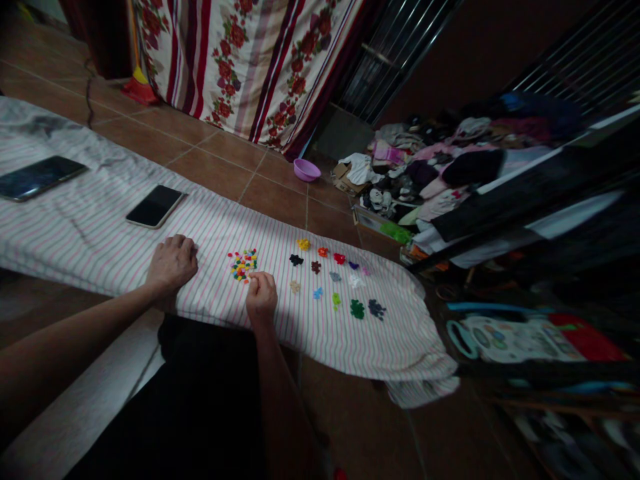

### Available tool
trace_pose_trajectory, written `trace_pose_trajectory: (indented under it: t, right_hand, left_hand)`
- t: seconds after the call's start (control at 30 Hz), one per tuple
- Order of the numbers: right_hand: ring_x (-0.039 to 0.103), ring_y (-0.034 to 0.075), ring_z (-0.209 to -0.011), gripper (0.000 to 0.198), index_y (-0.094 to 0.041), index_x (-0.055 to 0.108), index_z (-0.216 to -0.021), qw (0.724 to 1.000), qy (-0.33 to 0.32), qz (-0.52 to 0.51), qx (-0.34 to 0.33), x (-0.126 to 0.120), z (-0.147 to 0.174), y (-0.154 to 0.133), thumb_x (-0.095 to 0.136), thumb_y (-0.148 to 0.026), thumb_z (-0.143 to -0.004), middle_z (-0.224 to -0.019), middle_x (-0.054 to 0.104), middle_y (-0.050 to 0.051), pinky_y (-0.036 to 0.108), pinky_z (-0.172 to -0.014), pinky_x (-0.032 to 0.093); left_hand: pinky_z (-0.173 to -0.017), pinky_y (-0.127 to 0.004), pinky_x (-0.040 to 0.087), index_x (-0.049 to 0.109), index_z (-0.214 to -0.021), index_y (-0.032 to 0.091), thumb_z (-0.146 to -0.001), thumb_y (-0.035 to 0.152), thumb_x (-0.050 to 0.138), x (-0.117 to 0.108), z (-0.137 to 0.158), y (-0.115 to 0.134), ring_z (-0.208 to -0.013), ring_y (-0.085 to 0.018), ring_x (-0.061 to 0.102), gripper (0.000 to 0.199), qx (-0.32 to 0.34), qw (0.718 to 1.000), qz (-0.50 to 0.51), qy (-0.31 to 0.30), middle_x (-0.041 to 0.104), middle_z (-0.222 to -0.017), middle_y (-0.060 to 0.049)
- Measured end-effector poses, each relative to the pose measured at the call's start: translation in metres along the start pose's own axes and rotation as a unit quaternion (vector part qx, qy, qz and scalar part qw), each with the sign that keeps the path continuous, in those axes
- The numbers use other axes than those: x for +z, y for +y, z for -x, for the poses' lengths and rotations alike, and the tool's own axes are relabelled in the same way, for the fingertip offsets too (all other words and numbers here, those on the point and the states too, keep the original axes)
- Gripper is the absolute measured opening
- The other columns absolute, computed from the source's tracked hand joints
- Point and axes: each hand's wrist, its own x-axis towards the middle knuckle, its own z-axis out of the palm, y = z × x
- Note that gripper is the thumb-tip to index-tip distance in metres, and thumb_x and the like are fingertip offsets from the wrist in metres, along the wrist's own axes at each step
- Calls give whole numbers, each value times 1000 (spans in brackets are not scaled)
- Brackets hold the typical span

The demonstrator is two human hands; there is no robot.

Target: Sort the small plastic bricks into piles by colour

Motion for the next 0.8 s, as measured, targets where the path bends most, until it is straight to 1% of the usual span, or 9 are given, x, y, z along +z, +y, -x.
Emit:
trace_pose_trajectory:
  t: [0.13, 0.27, 0.5, 0.67, 0.8]
  right_hand:
    - [64, 17, -80, 22, -20, 68, -87, 1000, -8, 6, -7, 1, 4, -1, 46, -18, -85, -93, 66, 6, 29, -73, 53]
    - [60, 16, -76, 16, -20, 68, -89, 1000, -16, 18, -7, 3, 6, -2, 53, -21, -84, -95, 65, 6, 27, -68, 53]
    - [59, 17, -81, 10, -19, 68, -89, 999, -9, 40, -12, 6, 11, 0, 62, -23, -83, -94, 62, 6, 30, -72, 53]
    - [57, 16, -81, 8, -20, 65, -86, 999, -6, 43, -14, 6, 13, -3, 58, -19, -84, -93, 60, 5, 29, -73, 52]
    - [56, 16, -77, 6, -21, 61, -84, 999, 4, 31, -9, 3, 12, -8, 55, -18, -83, -87, 59, 4, 28, -71, 51]
  left_hand:
    - [-81, -42, 36, 58, -104, 15, -91, 26, 34, 1, 0, -1, -100, -31, 52, 29, 3, 1000, -9, 2, 59, -105, -17]
    - [-82, -42, 37, 58, -104, 15, -91, 26, 34, 1, 0, 0, -99, -31, 53, 29, 0, 1000, -15, 3, 59, -105, -16]
    - [-83, -44, 38, 58, -104, 14, -91, 26, 33, -5, 1, 3, -99, -32, 54, 31, 0, 1000, -17, -1, 60, -106, -18]
    - [-82, -42, 39, 58, -104, 14, -91, 27, 33, -10, 0, 4, -101, -31, 55, 31, -4, 1000, -21, -13, 60, -108, -17]
    - [-82, -42, 40, 58, -105, 14, -90, 27, 35, -14, 1, 7, -101, -32, 55, 31, -6, 1000, -13, -17, 60, -108, -18]
